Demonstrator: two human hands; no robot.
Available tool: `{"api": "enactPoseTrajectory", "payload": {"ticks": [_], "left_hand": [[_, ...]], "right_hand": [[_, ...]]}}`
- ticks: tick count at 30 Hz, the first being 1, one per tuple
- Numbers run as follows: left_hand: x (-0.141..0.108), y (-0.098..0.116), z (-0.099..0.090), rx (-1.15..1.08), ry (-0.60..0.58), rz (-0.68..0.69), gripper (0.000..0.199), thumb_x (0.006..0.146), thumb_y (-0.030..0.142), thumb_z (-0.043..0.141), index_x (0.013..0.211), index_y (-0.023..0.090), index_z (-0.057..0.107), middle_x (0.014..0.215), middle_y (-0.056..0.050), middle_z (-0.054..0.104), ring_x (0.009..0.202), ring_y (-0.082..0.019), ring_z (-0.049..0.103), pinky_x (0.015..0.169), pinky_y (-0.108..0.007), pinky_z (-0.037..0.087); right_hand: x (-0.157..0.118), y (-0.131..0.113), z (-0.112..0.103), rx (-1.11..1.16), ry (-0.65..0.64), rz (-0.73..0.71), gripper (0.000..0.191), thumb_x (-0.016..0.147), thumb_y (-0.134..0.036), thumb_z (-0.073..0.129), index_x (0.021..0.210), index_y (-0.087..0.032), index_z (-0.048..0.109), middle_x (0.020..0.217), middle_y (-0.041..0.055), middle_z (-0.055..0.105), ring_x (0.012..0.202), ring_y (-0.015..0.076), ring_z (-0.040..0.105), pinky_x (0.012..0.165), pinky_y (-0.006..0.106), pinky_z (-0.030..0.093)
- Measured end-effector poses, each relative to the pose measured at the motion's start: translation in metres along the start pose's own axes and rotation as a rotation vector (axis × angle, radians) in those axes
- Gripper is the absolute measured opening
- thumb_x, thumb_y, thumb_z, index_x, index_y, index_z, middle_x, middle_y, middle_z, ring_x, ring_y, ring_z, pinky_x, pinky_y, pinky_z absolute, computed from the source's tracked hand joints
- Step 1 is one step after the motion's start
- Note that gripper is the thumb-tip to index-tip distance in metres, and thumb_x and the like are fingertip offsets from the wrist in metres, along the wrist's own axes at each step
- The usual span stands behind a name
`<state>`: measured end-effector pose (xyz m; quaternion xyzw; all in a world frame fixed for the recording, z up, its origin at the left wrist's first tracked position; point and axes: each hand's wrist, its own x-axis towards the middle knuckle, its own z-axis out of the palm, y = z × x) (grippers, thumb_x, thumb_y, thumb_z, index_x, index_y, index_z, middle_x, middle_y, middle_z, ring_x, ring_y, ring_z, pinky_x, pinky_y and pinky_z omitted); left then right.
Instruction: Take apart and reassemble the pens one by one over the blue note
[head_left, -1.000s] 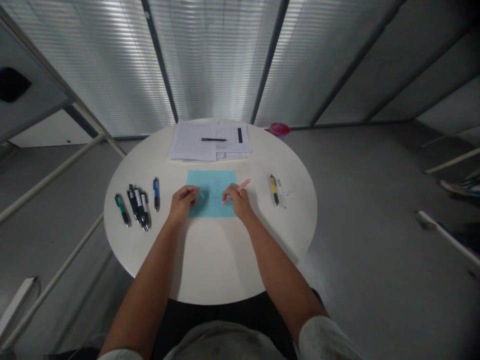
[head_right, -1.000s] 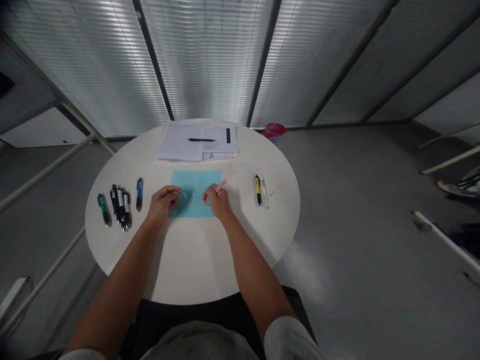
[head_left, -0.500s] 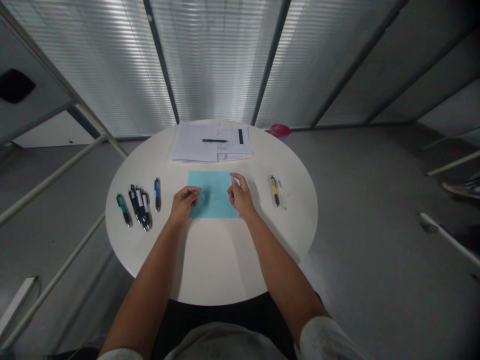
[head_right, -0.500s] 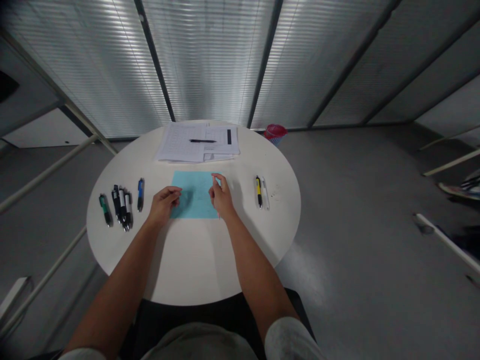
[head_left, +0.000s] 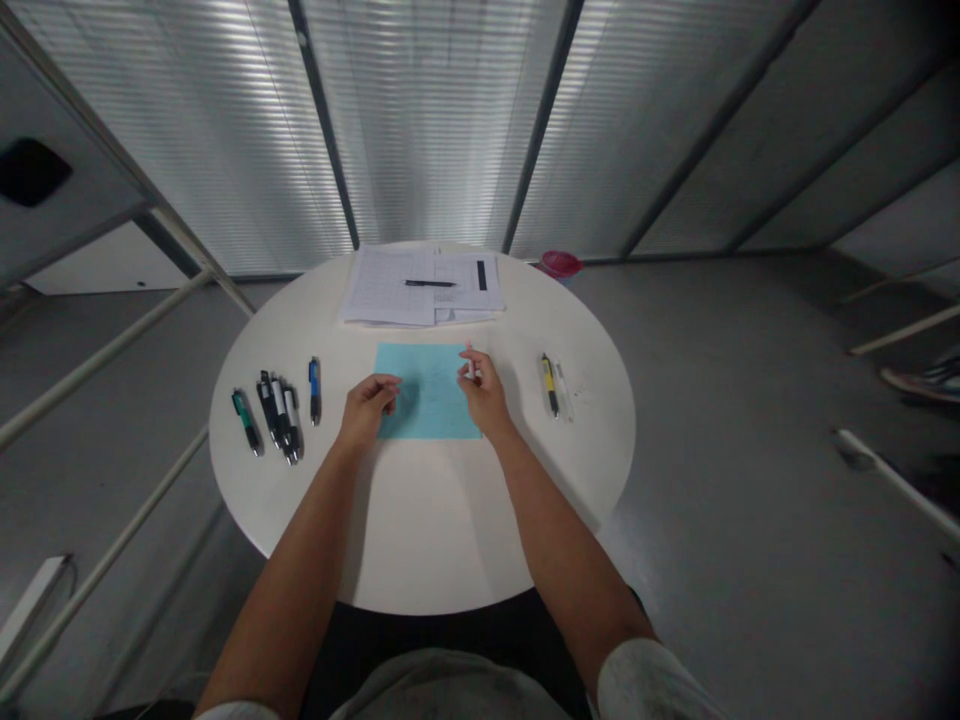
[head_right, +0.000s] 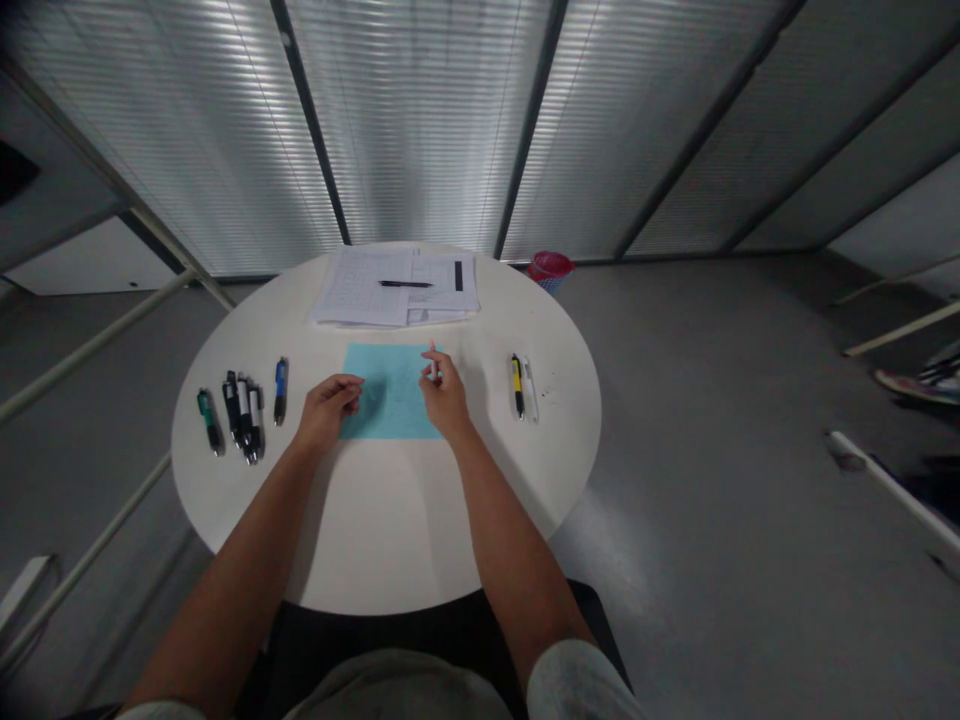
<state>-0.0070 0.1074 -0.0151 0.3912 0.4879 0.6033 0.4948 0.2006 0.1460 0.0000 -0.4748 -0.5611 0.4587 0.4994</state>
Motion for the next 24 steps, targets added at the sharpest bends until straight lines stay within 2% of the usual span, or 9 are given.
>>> {"api": "enactPoseTrajectory", "payload": {"ticks": [2, 4, 7, 11, 18, 22, 24], "left_hand": [[0.000, 0.000, -0.001, 0.010, 0.002, -0.002, 0.017, 0.068, 0.025, 0.074, 0.083, 0.017, 0.072, 0.062, 0.000, 0.058, 0.052, -0.010, 0.049, 0.050, -0.024, 0.034], [0.000, -0.001, -0.001, 0.021, 0.004, 0.000, 0.017, 0.068, 0.025, 0.073, 0.083, 0.017, 0.072, 0.061, 0.000, 0.057, 0.051, -0.010, 0.049, 0.051, -0.024, 0.034], [0.000, -0.001, -0.001, 0.029, 0.002, 0.011, 0.017, 0.069, 0.025, 0.073, 0.083, 0.017, 0.072, 0.059, 0.001, 0.056, 0.051, -0.010, 0.048, 0.051, -0.024, 0.035], [0.000, -0.003, -0.002, 0.034, -0.021, 0.037, 0.016, 0.071, 0.025, 0.073, 0.085, 0.017, 0.072, 0.059, 0.001, 0.055, 0.052, -0.010, 0.048, 0.052, -0.025, 0.034], [0.001, -0.004, -0.002, 0.025, -0.016, 0.029, 0.017, 0.069, 0.025, 0.073, 0.084, 0.017, 0.072, 0.060, 0.001, 0.055, 0.052, -0.010, 0.048, 0.051, -0.025, 0.034], [0.000, -0.003, -0.002, 0.058, -0.020, 0.031, 0.016, 0.072, 0.025, 0.071, 0.085, 0.017, 0.071, 0.059, 0.002, 0.054, 0.052, -0.010, 0.047, 0.052, -0.024, 0.034], [0.000, -0.002, -0.001, 0.071, -0.023, 0.035, 0.015, 0.072, 0.025, 0.070, 0.085, 0.017, 0.071, 0.058, 0.002, 0.053, 0.051, -0.009, 0.046, 0.052, -0.024, 0.034]], "right_hand": [[-0.001, -0.003, -0.011, -0.397, 0.099, -0.127, 0.045, 0.072, -0.009, 0.049, 0.112, -0.025, 0.062, 0.111, 0.0056, 0.056, 0.091, 0.0173, 0.057, 0.079, 0.030, 0.047], [-0.001, -0.005, -0.023, -0.676, 0.168, -0.112, 0.052, 0.072, -0.006, 0.046, 0.117, -0.026, 0.063, 0.125, 0.0080, 0.052, 0.100, 0.0207, 0.057, 0.082, 0.033, 0.047], [0.000, -0.002, -0.040, -0.893, 0.249, -0.047, 0.054, 0.073, -0.005, 0.047, 0.122, -0.022, 0.063, 0.128, 0.0121, 0.051, 0.106, 0.0244, 0.056, 0.086, 0.036, 0.046], [0.003, 0.005, -0.054, -0.993, 0.267, -0.045, 0.044, 0.078, -0.006, 0.045, 0.114, -0.014, 0.069, 0.118, 0.0172, 0.059, 0.111, 0.0276, 0.054, 0.094, 0.042, 0.042], [-0.002, 0.004, -0.065, -1.028, 0.395, 0.035, 0.039, 0.086, -0.012, 0.041, 0.107, -0.015, 0.073, 0.117, 0.0193, 0.060, 0.109, 0.0323, 0.053, 0.091, 0.049, 0.039], [-0.003, 0.002, -0.065, -1.048, 0.447, 0.087, 0.039, 0.089, -0.015, 0.039, 0.108, -0.016, 0.072, 0.120, 0.0195, 0.060, 0.112, 0.0346, 0.051, 0.090, 0.053, 0.038], [-0.001, 0.001, -0.062, -1.058, 0.497, 0.067, 0.038, 0.090, -0.015, 0.038, 0.106, -0.016, 0.073, 0.121, 0.0184, 0.060, 0.112, 0.0342, 0.051, 0.092, 0.054, 0.037]]}}
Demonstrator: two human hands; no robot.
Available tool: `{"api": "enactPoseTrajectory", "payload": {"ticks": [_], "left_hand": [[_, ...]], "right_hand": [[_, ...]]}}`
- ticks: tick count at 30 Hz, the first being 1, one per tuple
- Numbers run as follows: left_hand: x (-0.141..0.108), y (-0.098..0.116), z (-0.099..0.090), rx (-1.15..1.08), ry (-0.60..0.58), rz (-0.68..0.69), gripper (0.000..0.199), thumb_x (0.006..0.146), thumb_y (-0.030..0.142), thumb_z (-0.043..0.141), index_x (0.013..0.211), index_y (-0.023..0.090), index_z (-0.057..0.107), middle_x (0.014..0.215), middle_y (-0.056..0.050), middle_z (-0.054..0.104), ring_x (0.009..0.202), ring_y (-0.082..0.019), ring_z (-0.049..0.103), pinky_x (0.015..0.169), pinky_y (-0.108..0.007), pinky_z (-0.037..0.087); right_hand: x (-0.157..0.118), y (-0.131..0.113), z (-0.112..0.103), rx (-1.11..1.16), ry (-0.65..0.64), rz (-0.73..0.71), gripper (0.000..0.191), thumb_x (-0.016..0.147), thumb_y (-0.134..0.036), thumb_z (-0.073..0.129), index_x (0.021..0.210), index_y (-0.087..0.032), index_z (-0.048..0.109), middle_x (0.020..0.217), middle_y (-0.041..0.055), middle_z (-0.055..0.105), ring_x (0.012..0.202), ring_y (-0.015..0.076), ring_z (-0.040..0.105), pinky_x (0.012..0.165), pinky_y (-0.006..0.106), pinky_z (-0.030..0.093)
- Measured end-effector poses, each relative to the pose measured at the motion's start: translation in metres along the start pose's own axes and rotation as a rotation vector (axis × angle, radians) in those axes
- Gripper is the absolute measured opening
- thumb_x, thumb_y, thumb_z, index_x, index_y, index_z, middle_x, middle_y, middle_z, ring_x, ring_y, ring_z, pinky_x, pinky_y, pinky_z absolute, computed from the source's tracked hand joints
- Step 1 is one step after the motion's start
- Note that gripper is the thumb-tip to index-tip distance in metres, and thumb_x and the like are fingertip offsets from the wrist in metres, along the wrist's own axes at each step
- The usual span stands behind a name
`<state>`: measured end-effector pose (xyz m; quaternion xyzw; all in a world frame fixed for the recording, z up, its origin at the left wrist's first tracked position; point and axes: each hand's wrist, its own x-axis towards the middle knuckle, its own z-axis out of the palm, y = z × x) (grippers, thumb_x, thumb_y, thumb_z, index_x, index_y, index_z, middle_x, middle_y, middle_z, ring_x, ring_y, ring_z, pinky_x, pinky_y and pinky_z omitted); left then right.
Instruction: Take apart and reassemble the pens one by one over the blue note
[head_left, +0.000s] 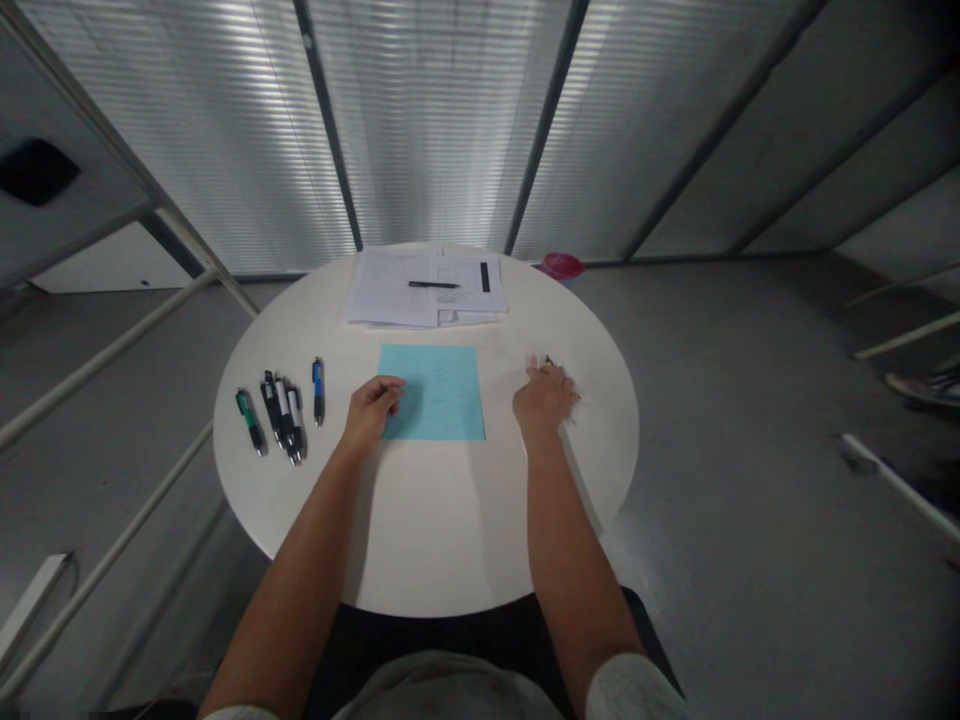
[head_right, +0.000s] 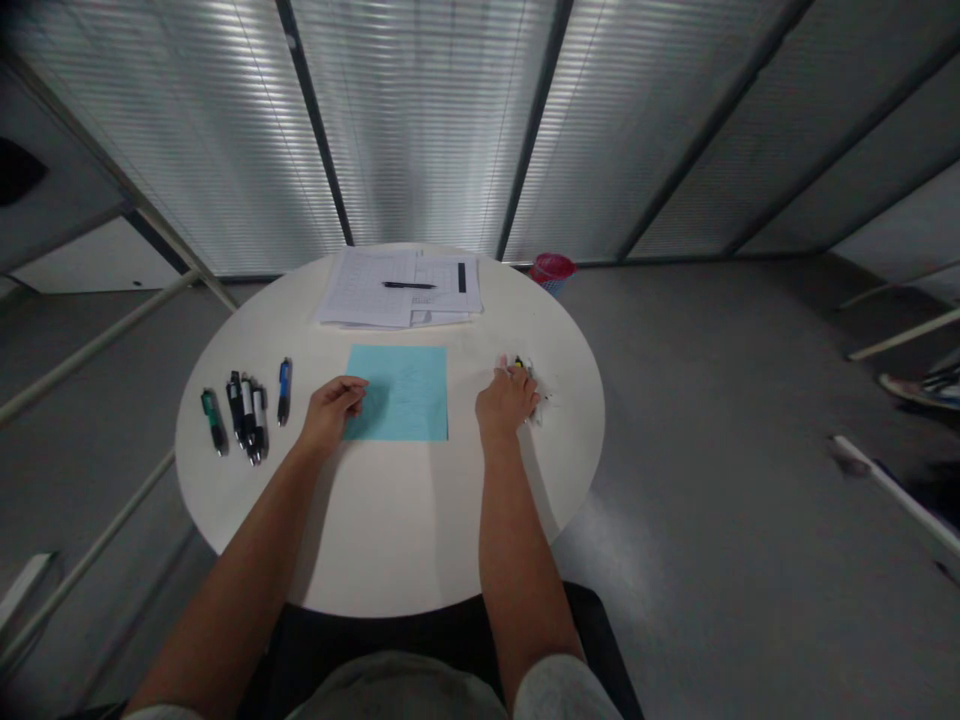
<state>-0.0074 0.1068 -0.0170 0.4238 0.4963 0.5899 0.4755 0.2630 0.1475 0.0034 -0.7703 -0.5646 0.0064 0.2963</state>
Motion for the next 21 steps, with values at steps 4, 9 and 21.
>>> {"api": "enactPoseTrajectory", "payload": {"ticks": [4, 9, 21], "left_hand": [[-0.001, 0.002, 0.002, 0.016, -0.015, -0.005, 0.014, 0.072, 0.025, 0.070, 0.084, 0.017, 0.070, 0.058, 0.002, 0.054, 0.051, -0.010, 0.046, 0.051, -0.025, 0.033], [-0.002, 0.002, 0.002, 0.027, -0.014, 0.014, 0.015, 0.072, 0.026, 0.070, 0.084, 0.017, 0.071, 0.062, 0.000, 0.056, 0.054, -0.010, 0.048, 0.051, -0.025, 0.034], [-0.006, 0.006, 0.004, 0.077, 0.052, 0.078, 0.012, 0.074, 0.024, 0.064, 0.083, 0.018, 0.069, 0.059, 0.001, 0.054, 0.052, -0.012, 0.046, 0.052, -0.027, 0.035]], "right_hand": [[-0.006, -0.017, 0.008, 0.119, 0.012, -0.189, 0.032, 0.085, -0.011, 0.046, 0.101, -0.017, 0.073, 0.109, 0.0135, 0.063, 0.110, 0.0268, 0.053, 0.099, 0.046, 0.037], [-0.025, -0.042, 0.025, 0.342, -0.312, -0.459, 0.026, 0.083, -0.011, 0.049, 0.093, -0.020, 0.071, 0.097, 0.0059, 0.067, 0.091, 0.0175, 0.061, 0.087, 0.031, 0.045], [-0.026, -0.043, 0.034, 0.331, -0.438, -0.486, 0.023, 0.083, -0.010, 0.055, 0.088, -0.025, 0.072, 0.097, 0.0018, 0.071, 0.094, 0.0178, 0.063, 0.089, 0.033, 0.044]]}}
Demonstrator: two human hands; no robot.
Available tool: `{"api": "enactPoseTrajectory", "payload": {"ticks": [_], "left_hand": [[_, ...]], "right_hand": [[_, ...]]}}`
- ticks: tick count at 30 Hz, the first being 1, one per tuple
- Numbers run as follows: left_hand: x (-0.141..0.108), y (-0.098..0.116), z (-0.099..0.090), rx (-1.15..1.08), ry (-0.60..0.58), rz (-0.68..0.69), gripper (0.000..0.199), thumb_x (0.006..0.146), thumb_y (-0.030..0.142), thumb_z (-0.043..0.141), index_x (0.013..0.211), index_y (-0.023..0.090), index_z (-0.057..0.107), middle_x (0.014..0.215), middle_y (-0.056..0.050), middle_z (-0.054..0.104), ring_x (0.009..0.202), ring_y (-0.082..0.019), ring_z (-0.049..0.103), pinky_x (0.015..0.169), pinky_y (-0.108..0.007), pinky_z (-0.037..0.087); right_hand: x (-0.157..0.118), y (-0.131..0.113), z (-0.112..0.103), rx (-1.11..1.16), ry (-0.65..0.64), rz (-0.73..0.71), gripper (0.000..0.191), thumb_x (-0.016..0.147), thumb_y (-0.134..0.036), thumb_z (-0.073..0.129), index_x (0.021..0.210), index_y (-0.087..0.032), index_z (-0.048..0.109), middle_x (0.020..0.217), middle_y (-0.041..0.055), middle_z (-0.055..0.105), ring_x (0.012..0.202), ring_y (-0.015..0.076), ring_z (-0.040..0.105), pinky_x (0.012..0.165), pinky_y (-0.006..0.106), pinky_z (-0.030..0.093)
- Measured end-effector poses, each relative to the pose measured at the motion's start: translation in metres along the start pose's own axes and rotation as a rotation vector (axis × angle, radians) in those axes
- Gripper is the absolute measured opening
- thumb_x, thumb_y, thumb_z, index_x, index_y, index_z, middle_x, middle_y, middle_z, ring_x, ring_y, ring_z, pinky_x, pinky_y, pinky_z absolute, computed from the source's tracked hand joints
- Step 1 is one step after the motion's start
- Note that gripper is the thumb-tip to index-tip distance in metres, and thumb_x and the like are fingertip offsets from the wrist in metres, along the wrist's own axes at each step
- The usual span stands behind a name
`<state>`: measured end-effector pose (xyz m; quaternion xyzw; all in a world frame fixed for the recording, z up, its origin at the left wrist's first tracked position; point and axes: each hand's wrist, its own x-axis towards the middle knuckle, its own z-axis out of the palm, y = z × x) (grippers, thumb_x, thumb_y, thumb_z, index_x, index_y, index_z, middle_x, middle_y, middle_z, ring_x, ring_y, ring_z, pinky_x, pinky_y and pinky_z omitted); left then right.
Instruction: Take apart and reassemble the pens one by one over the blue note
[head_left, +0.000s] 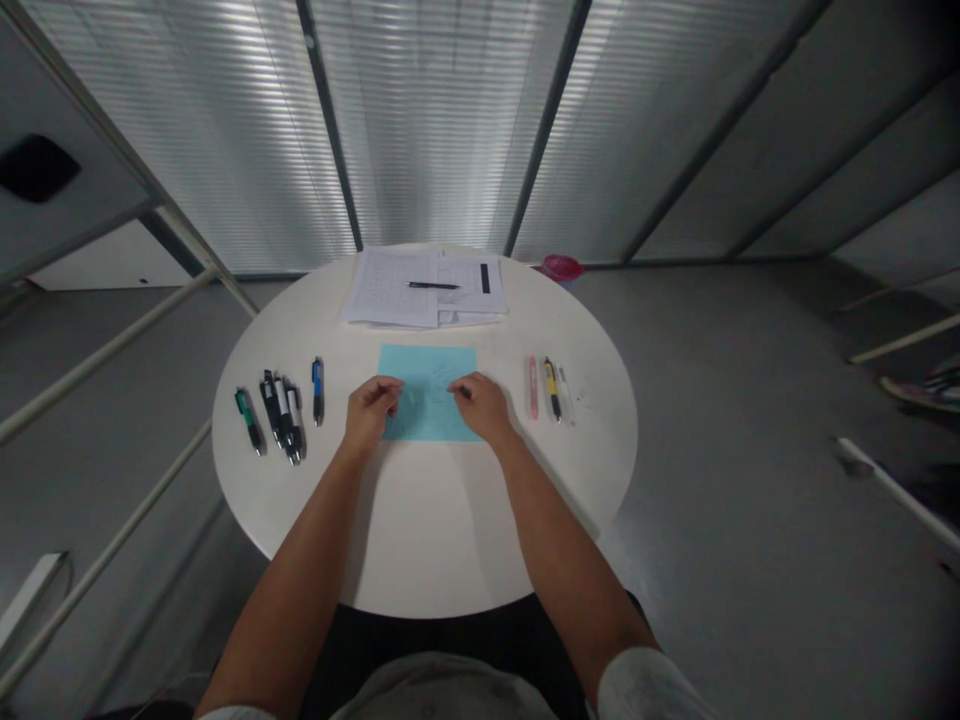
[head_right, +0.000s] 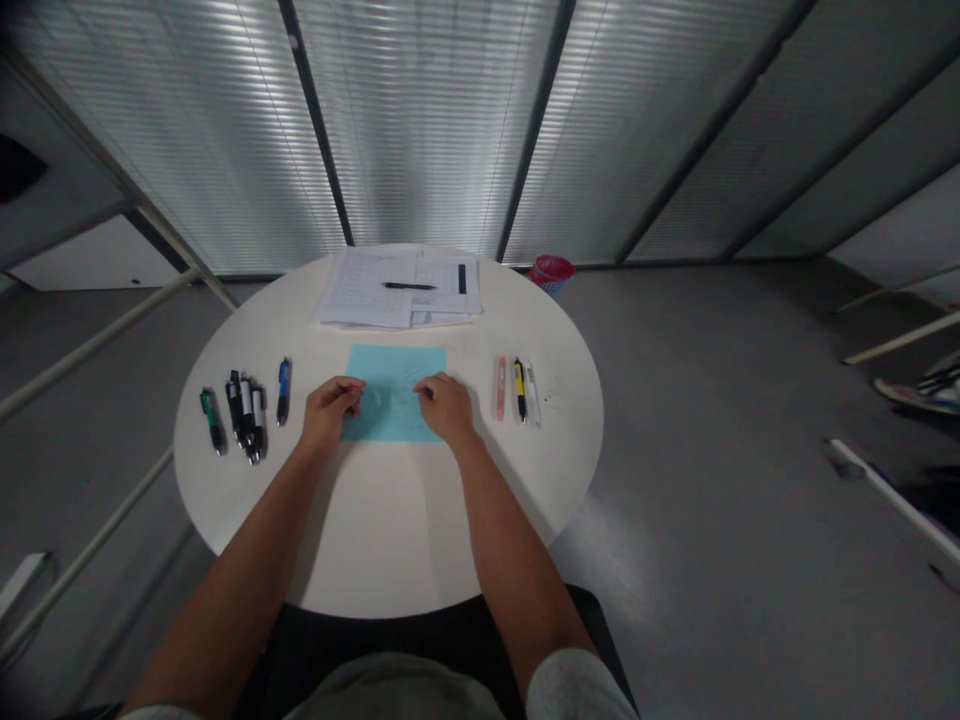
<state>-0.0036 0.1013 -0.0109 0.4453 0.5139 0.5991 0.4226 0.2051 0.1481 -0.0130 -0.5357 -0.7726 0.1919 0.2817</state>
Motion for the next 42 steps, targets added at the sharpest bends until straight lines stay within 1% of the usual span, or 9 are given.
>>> {"api": "enactPoseTrajectory", "payload": {"ticks": [6, 11, 16, 21, 25, 30, 34, 39, 42], "left_hand": [[-0.004, 0.010, -0.013, 0.623, 0.329, 0.274, 0.020, 0.077, 0.021, 0.053, 0.087, 0.019, 0.069, 0.090, -0.007, 0.064, 0.090, -0.023, 0.058, 0.085, -0.040, 0.043], [-0.003, 0.007, -0.016, 1.103, 0.497, 0.093, 0.024, 0.080, 0.028, 0.055, 0.094, 0.020, 0.073, 0.107, -0.013, 0.065, 0.110, -0.034, 0.051, 0.101, -0.052, 0.026], [-0.003, 0.008, -0.011, 1.150, 0.458, 0.030, 0.024, 0.082, 0.027, 0.054, 0.095, 0.022, 0.073, 0.110, -0.013, 0.062, 0.109, -0.033, 0.050, 0.099, -0.049, 0.029], [-0.005, 0.008, -0.013, 1.188, 0.599, 0.084, 0.036, 0.076, 0.021, 0.057, 0.110, 0.021, 0.069, 0.122, -0.016, 0.053, 0.118, -0.034, 0.044, 0.097, -0.048, 0.030], [-0.005, 0.003, -0.018, 1.163, 0.616, 0.005, 0.042, 0.076, 0.020, 0.057, 0.118, 0.017, 0.065, 0.118, -0.019, 0.054, 0.113, -0.036, 0.046, 0.094, -0.051, 0.031], [-0.003, -0.001, -0.027, 1.007, 0.627, 0.097, 0.036, 0.076, 0.015, 0.054, 0.111, 0.016, 0.064, 0.106, -0.017, 0.056, 0.106, -0.034, 0.049, 0.092, -0.050, 0.033], [0.001, -0.003, -0.032, 0.985, 0.527, 0.119, 0.032, 0.077, 0.010, 0.048, 0.102, 0.015, 0.067, 0.091, -0.013, 0.059, 0.096, -0.031, 0.053, 0.090, -0.047, 0.035], [0.001, -0.003, -0.018, 0.821, 0.166, 0.362, 0.024, 0.085, 0.018, 0.051, 0.099, 0.017, 0.070, 0.097, -0.012, 0.066, 0.095, -0.027, 0.056, 0.089, -0.041, 0.040], [-0.006, 0.001, -0.001, 0.651, -0.069, 0.405, 0.018, 0.085, 0.023, 0.056, 0.092, 0.021, 0.073, 0.093, -0.010, 0.070, 0.091, -0.024, 0.059, 0.087, -0.038, 0.044]], "right_hand": [[-0.001, 0.000, 0.000, 0.002, 0.017, -0.012, 0.022, 0.084, -0.011, 0.055, 0.088, -0.025, 0.072, 0.095, 0.0014, 0.071, 0.093, 0.0175, 0.064, 0.087, 0.032, 0.045], [-0.001, 0.001, 0.001, 0.010, 0.011, -0.010, 0.022, 0.084, -0.011, 0.056, 0.088, -0.025, 0.072, 0.096, 0.0015, 0.071, 0.092, 0.0169, 0.064, 0.086, 0.031, 0.046], [0.000, 0.000, 0.001, 0.012, 0.012, -0.005, 0.023, 0.083, -0.010, 0.056, 0.088, -0.025, 0.072, 0.096, 0.0012, 0.070, 0.092, 0.0163, 0.063, 0.087, 0.030, 0.045], [-0.001, -0.002, -0.001, 0.008, 0.003, -0.002, 0.023, 0.083, -0.010, 0.056, 0.089, -0.025, 0.072, 0.097, 0.0011, 0.070, 0.093, 0.0162, 0.063, 0.087, 0.030, 0.045], [-0.001, -0.003, -0.002, 0.008, 0.008, -0.008, 0.023, 0.083, -0.010, 0.055, 0.088, -0.025, 0.072, 0.097, 0.0011, 0.070, 0.093, 0.0166, 0.063, 0.088, 0.031, 0.045], [-0.001, -0.003, -0.002, 0.006, -0.001, 0.008, 0.023, 0.084, -0.011, 0.055, 0.089, -0.025, 0.072, 0.097, 0.0018, 0.071, 0.093, 0.0171, 0.063, 0.087, 0.032, 0.045], [-0.001, -0.004, -0.001, 0.014, 0.002, 0.015, 0.023, 0.084, -0.012, 0.054, 0.088, -0.025, 0.072, 0.098, 0.0023, 0.071, 0.094, 0.0174, 0.064, 0.088, 0.032, 0.045], [-0.002, -0.005, -0.001, 0.168, 0.056, 0.052, 0.026, 0.090, -0.028, 0.052, 0.112, -0.026, 0.065, 0.093, 0.0004, 0.072, 0.083, 0.0153, 0.065, 0.082, 0.029, 0.046], [-0.002, -0.006, -0.002, 0.290, 0.065, 0.077, 0.033, 0.094, -0.042, 0.047, 0.119, -0.026, 0.061, 0.085, -0.0010, 0.071, 0.076, 0.0140, 0.064, 0.076, 0.026, 0.046]]}}
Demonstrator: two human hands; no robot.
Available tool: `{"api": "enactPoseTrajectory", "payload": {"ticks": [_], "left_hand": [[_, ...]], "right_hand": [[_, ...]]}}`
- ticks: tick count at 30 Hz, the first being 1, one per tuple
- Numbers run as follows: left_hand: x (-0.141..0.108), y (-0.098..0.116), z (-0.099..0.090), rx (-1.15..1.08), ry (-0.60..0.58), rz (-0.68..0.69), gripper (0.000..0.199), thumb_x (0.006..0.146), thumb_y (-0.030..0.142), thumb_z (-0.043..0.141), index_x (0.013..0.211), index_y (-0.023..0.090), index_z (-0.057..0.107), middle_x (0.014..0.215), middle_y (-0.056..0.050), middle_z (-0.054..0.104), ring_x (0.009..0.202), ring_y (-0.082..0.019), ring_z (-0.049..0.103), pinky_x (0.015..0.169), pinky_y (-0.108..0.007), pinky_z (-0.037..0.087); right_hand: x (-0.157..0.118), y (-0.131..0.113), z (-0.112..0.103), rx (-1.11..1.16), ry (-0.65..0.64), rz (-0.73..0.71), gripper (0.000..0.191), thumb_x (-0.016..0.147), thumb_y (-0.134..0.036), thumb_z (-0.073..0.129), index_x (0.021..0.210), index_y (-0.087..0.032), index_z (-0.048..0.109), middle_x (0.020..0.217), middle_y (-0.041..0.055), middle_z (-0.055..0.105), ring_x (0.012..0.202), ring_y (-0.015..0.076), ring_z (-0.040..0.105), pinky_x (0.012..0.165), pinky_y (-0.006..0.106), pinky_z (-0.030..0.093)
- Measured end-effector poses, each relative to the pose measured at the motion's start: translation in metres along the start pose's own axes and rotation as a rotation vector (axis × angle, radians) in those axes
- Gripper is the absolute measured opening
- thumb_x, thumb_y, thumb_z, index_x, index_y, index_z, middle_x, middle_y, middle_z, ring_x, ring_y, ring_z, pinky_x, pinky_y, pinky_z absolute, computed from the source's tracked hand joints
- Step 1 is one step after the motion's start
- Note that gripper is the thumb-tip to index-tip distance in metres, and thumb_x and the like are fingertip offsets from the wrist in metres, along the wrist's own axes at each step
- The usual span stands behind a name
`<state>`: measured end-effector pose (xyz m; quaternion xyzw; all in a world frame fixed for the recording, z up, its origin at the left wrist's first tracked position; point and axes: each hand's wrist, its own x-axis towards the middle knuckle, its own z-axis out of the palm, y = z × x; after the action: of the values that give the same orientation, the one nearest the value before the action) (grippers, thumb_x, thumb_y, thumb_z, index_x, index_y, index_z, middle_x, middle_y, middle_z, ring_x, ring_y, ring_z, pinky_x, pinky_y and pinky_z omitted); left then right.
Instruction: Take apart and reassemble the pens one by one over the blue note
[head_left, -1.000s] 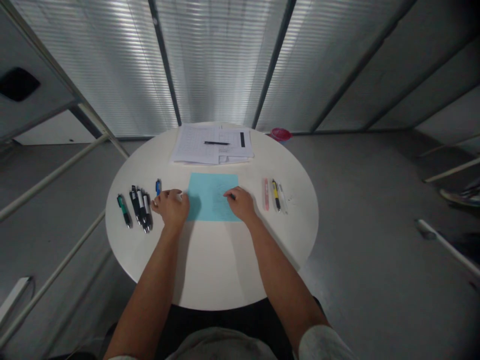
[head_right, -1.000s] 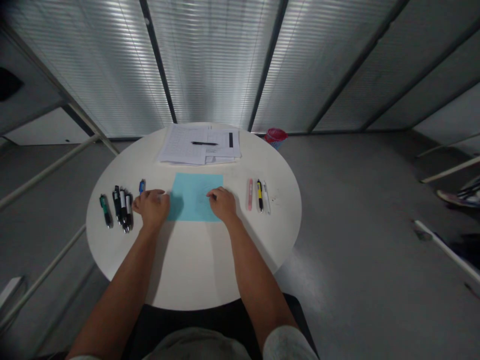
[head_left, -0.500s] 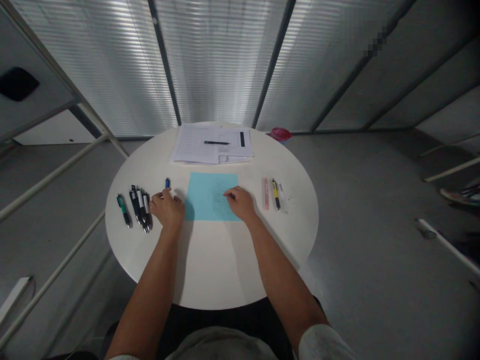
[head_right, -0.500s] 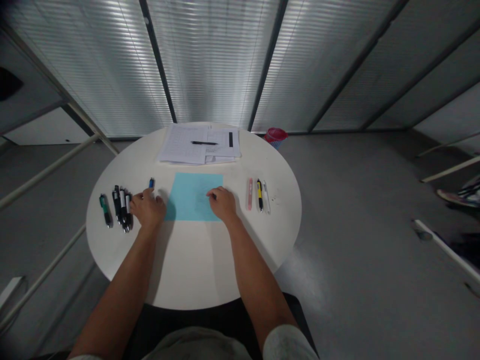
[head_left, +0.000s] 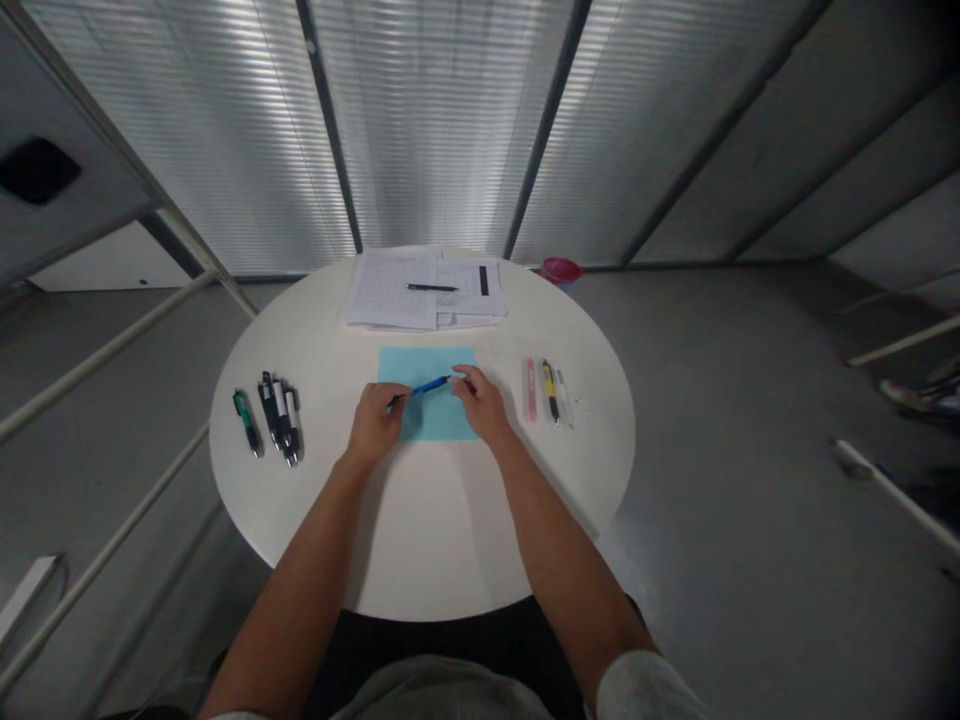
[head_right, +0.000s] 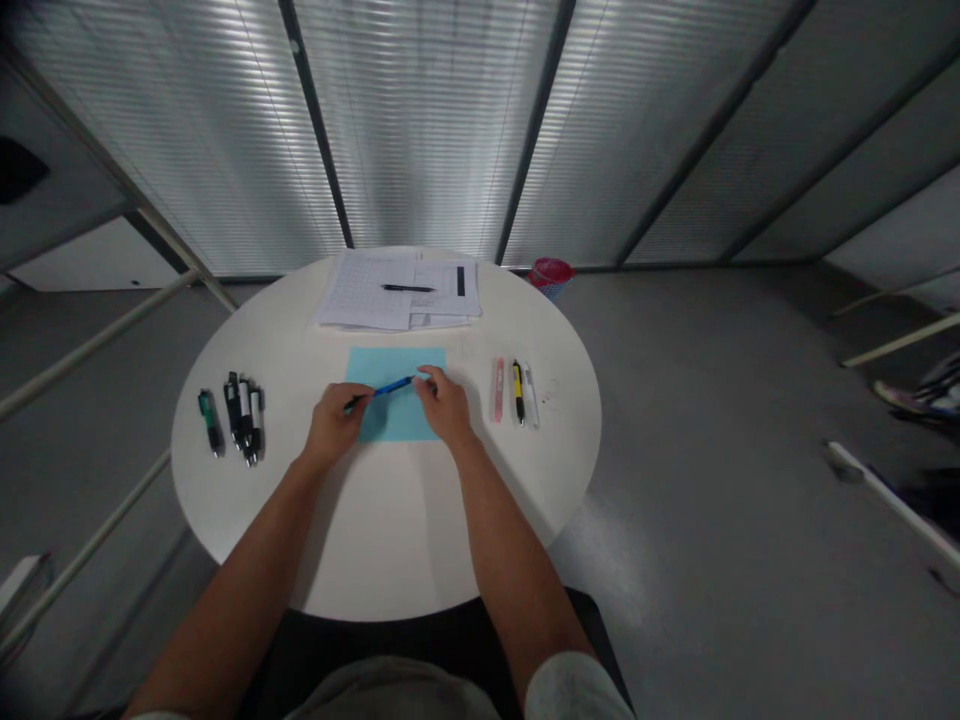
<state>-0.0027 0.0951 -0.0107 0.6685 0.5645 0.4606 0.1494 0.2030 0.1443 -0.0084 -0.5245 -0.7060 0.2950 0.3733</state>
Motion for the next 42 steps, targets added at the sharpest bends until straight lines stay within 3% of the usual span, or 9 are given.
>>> {"api": "enactPoseTrajectory", "payload": {"ticks": [3, 6, 8, 14, 19, 24, 29, 34, 42], "left_hand": [[-0.002, 0.014, 0.006, -0.155, -0.084, 0.021, 0.016, 0.084, 0.025, 0.059, 0.086, 0.024, 0.075, 0.090, -0.008, 0.073, 0.090, -0.023, 0.061, 0.088, -0.038, 0.045], [-0.002, 0.019, 0.006, -0.232, -0.081, -0.027, 0.013, 0.082, 0.027, 0.063, 0.083, 0.025, 0.076, 0.087, -0.007, 0.073, 0.089, -0.025, 0.061, 0.090, -0.040, 0.046], [-0.002, 0.016, 0.004, -0.223, -0.061, -0.049, 0.012, 0.080, 0.029, 0.064, 0.084, 0.025, 0.076, 0.088, -0.007, 0.072, 0.090, -0.025, 0.061, 0.090, -0.040, 0.046], [-0.002, -0.001, -0.002, -0.100, -0.078, -0.150, 0.028, 0.079, 0.038, 0.067, 0.101, 0.022, 0.073, 0.093, -0.008, 0.071, 0.073, -0.018, 0.060, 0.073, -0.031, 0.048], [-0.002, -0.003, -0.007, -0.264, -0.115, -0.268, 0.032, 0.079, 0.041, 0.068, 0.101, 0.019, 0.073, 0.077, -0.005, 0.071, 0.067, -0.017, 0.060, 0.064, -0.027, 0.044], [0.003, 0.003, -0.008, -0.431, -0.026, -0.357, 0.031, 0.079, 0.041, 0.069, 0.096, 0.016, 0.072, 0.075, -0.006, 0.069, 0.062, -0.014, 0.057, 0.059, -0.026, 0.043], [0.007, 0.005, -0.008, -0.579, 0.054, -0.452, 0.031, 0.072, 0.041, 0.076, 0.089, 0.016, 0.071, 0.073, -0.005, 0.068, 0.054, -0.010, 0.051, 0.050, -0.023, 0.038], [0.008, 0.002, -0.005, -0.694, 0.055, -0.502, 0.033, 0.067, 0.040, 0.079, 0.088, 0.015, 0.070, 0.072, -0.004, 0.067, 0.051, -0.008, 0.049, 0.045, -0.021, 0.033], [0.010, 0.003, -0.003, -0.703, 0.090, -0.524, 0.033, 0.067, 0.040, 0.078, 0.086, 0.014, 0.069, 0.071, -0.003, 0.066, 0.048, -0.007, 0.045, 0.044, -0.021, 0.029]], "right_hand": [[0.000, 0.000, 0.000, 0.016, -0.039, -0.019, 0.034, 0.094, -0.048, 0.045, 0.098, -0.024, 0.068, 0.075, -0.0015, 0.068, 0.072, 0.0140, 0.063, 0.070, 0.024, 0.044], [0.000, 0.000, 0.000, -0.011, -0.098, -0.035, 0.039, 0.092, -0.052, 0.048, 0.074, -0.022, 0.066, 0.061, -0.0028, 0.061, 0.061, 0.0130, 0.056, 0.061, 0.023, 0.039], [0.001, 0.002, 0.000, 0.016, -0.103, -0.042, 0.039, 0.091, -0.052, 0.049, 0.070, -0.022, 0.064, 0.057, -0.0035, 0.056, 0.058, 0.0124, 0.053, 0.059, 0.022, 0.037], [0.005, 0.005, -0.002, 0.217, -0.018, 0.057, 0.032, 0.087, -0.048, 0.053, 0.073, -0.021, 0.064, 0.058, -0.0035, 0.055, 0.058, 0.0125, 0.051, 0.059, 0.023, 0.037], [0.008, 0.004, -0.006, 0.289, 0.014, 0.081, 0.034, 0.085, -0.049, 0.054, 0.072, -0.020, 0.064, 0.059, -0.0026, 0.056, 0.060, 0.0130, 0.052, 0.061, 0.025, 0.039], [0.010, 0.006, -0.009, 0.387, 0.065, 0.088, 0.035, 0.085, -0.050, 0.054, 0.074, -0.020, 0.066, 0.056, -0.0029, 0.053, 0.058, 0.0129, 0.050, 0.060, 0.025, 0.039], [0.009, 0.004, -0.009, 0.378, 0.053, 0.098, 0.036, 0.084, -0.051, 0.054, 0.073, -0.020, 0.066, 0.056, -0.0028, 0.053, 0.057, 0.0127, 0.049, 0.060, 0.026, 0.039], [0.008, 0.002, -0.010, 0.348, 0.038, 0.080, 0.039, 0.085, -0.054, 0.053, 0.075, -0.020, 0.067, 0.058, -0.0019, 0.056, 0.059, 0.0131, 0.051, 0.061, 0.026, 0.040], [0.008, 0.004, -0.007, 0.342, -0.019, 0.069, 0.045, 0.088, -0.059, 0.046, 0.085, -0.020, 0.068, 0.059, -0.0023, 0.055, 0.059, 0.0133, 0.053, 0.060, 0.025, 0.041]]}}
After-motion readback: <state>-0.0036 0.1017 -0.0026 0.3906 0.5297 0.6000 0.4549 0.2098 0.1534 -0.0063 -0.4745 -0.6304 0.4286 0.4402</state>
